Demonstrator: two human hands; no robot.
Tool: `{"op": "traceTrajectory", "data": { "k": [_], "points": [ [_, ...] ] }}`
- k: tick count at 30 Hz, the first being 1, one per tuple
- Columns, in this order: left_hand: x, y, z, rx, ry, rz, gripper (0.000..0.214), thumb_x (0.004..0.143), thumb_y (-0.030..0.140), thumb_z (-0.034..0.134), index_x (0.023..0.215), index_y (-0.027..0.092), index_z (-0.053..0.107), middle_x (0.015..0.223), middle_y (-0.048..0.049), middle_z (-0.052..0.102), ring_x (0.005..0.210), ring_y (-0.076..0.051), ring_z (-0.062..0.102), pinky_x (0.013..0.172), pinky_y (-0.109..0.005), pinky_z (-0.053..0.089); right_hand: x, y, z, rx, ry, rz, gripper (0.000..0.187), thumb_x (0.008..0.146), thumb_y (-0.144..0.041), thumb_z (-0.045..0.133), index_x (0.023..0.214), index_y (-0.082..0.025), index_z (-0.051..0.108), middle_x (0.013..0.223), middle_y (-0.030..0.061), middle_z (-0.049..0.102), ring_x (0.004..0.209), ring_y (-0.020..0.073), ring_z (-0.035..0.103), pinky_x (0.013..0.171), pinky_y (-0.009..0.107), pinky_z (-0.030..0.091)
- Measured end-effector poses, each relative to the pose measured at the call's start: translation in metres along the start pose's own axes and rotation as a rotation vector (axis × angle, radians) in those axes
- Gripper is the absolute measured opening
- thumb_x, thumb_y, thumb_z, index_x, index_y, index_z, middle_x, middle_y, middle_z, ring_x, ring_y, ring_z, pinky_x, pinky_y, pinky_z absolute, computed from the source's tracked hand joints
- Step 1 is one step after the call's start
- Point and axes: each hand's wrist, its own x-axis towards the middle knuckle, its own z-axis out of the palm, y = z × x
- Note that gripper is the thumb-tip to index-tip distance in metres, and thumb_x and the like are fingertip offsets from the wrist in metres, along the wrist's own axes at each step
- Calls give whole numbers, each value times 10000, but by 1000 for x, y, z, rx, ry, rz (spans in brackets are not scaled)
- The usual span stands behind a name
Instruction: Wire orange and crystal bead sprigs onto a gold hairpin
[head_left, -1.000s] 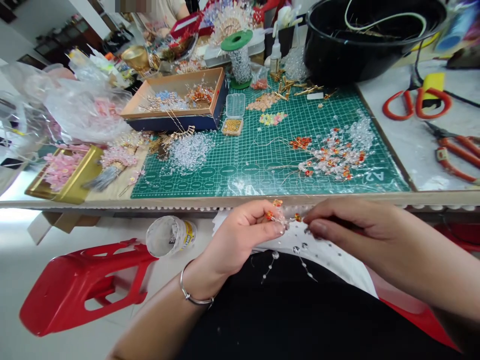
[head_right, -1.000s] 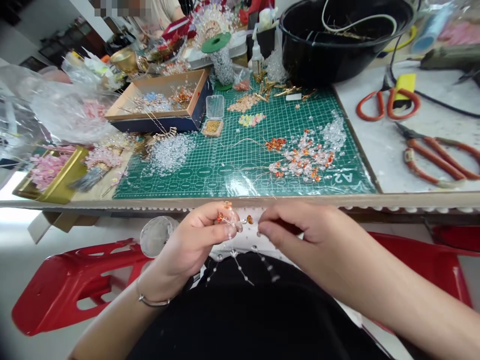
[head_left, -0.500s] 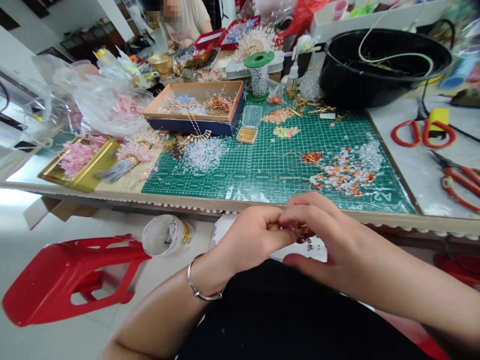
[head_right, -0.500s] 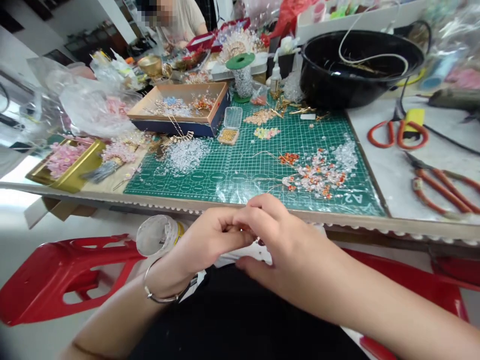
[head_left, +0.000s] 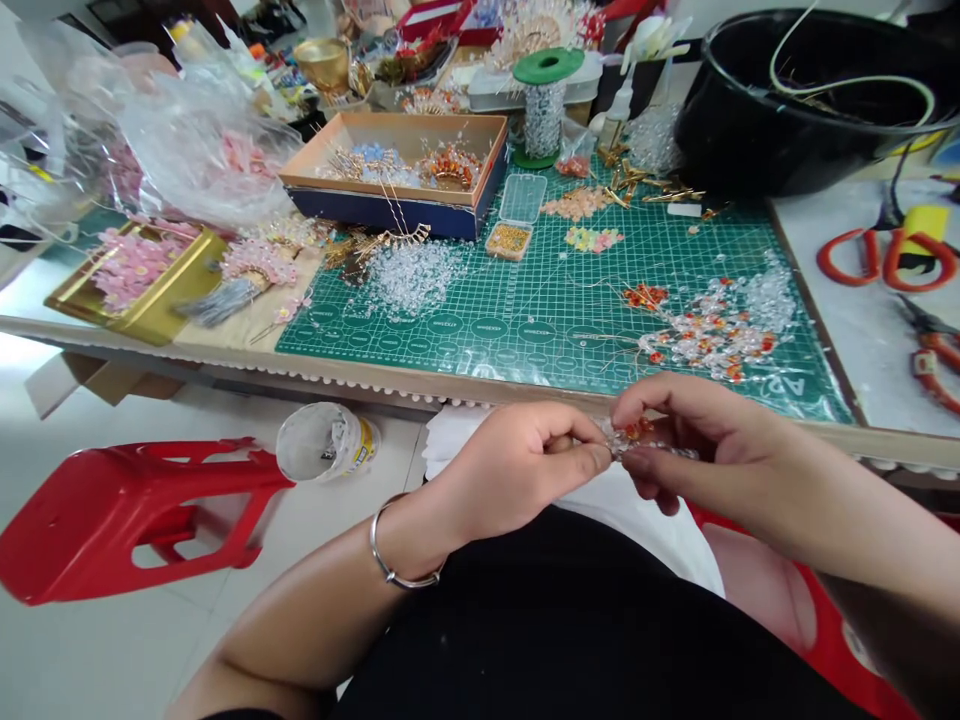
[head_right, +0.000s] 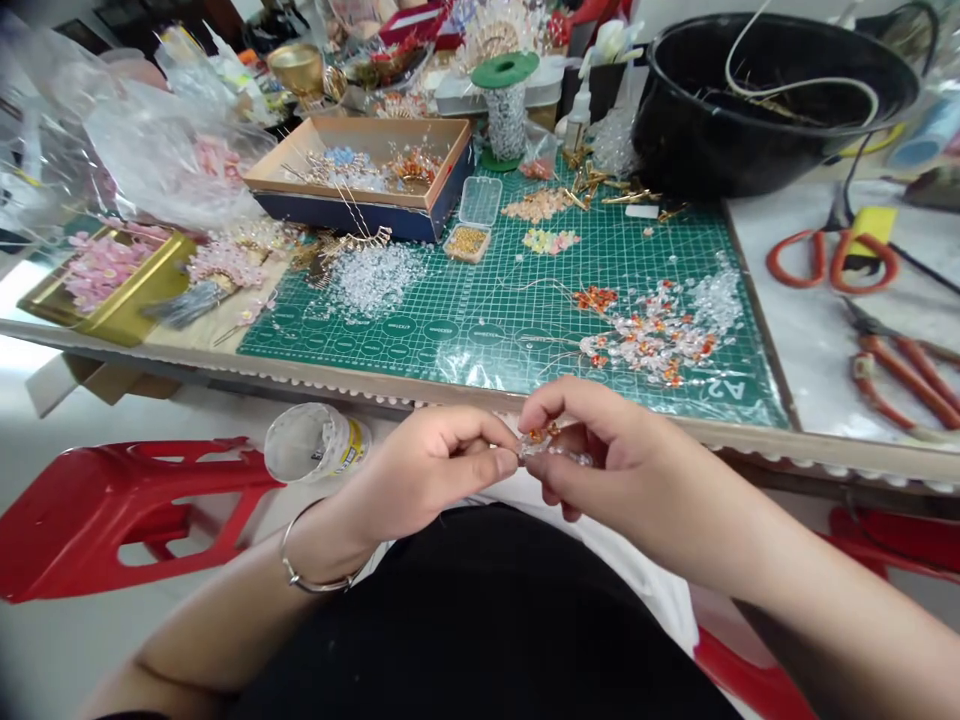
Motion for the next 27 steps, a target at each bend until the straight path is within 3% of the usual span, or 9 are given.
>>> {"op": "traceTrajectory", "data": {
  "k": [3, 5, 7, 11, 13, 17, 21, 24, 27],
  "points": [
    [3, -4, 1, -109, 6, 32, 185, 851, 313, 729, 753, 161, 691, 654, 29, 552, 607, -97, 434, 577, -247, 334, -1, 0, -2, 137, -48, 120, 333, 932, -565, 662, 1054, -263, 590, 696, -28, 622, 610, 133, 609, 549, 240, 499],
    [7, -8, 3, -214, 18, 33, 165, 796, 280, 773, 716, 155, 701, 707, 3, 624, 666, -114, 500, 629, -254, 381, -3, -2, -1, 66, -29, 117, 348, 943, -586, 636, 1111, -285, 596, 729, -21, 647, 627, 140, 624, 544, 241, 515],
    [10, -11, 4, -298, 29, 20, 157, 765, 263, 790, 688, 158, 702, 700, 3, 636, 673, -115, 513, 645, -255, 392, -7, -5, 1, -136, 67, 15, 358, 956, -578, 616, 1187, -306, 592, 885, 15, 691, 719, 171, 665, 596, 284, 560],
    [12, -12, 6, -329, 110, -20, 174, 767, 282, 781, 680, 169, 681, 595, 46, 538, 589, -93, 436, 591, -251, 349, -18, -8, 7, -648, 336, -390, 407, 943, -482, 658, 1272, -266, 555, 1292, 134, 607, 1115, 318, 655, 891, 463, 576],
    [12, -11, 6, -290, 147, -39, 198, 789, 323, 771, 703, 172, 676, 567, 59, 493, 552, -90, 387, 553, -253, 315, -22, -7, 11, -816, 369, -511, 414, 940, -430, 664, 1282, -232, 539, 1296, 171, 597, 1154, 371, 628, 947, 533, 538],
    [12, -8, 6, -201, 135, -41, 241, 821, 377, 760, 730, 171, 674, 572, 66, 464, 564, -96, 385, 567, -257, 326, -22, -5, 21, -1025, 383, -592, 333, 938, -263, 636, 1250, -177, 560, 1139, 202, 653, 1008, 395, 663, 844, 547, 543],
    [10, -9, 7, -125, 120, -20, 254, 858, 395, 730, 759, 165, 683, 660, 40, 528, 643, -113, 448, 616, -268, 354, -17, -5, 19, -930, 368, -568, 236, 952, -145, 576, 1176, -215, 554, 1053, 144, 706, 910, 313, 697, 752, 446, 553],
    [6, -9, 8, -41, 111, -10, 201, 897, 345, 674, 798, 171, 679, 646, 44, 507, 615, -110, 424, 576, -267, 325, -13, -7, 12, -720, 283, -485, 144, 992, -179, 539, 1087, -272, 595, 997, 61, 737, 853, 236, 711, 696, 370, 527],
    [4, -9, 7, 57, 105, 33, 169, 903, 270, 641, 764, 177, 660, 591, 64, 446, 564, -95, 369, 550, -265, 295, -10, -7, 5, -600, 237, -403, 128, 1005, -273, 544, 1045, -319, 656, 959, 9, 759, 807, 216, 713, 659, 359, 499]
  ]
}}
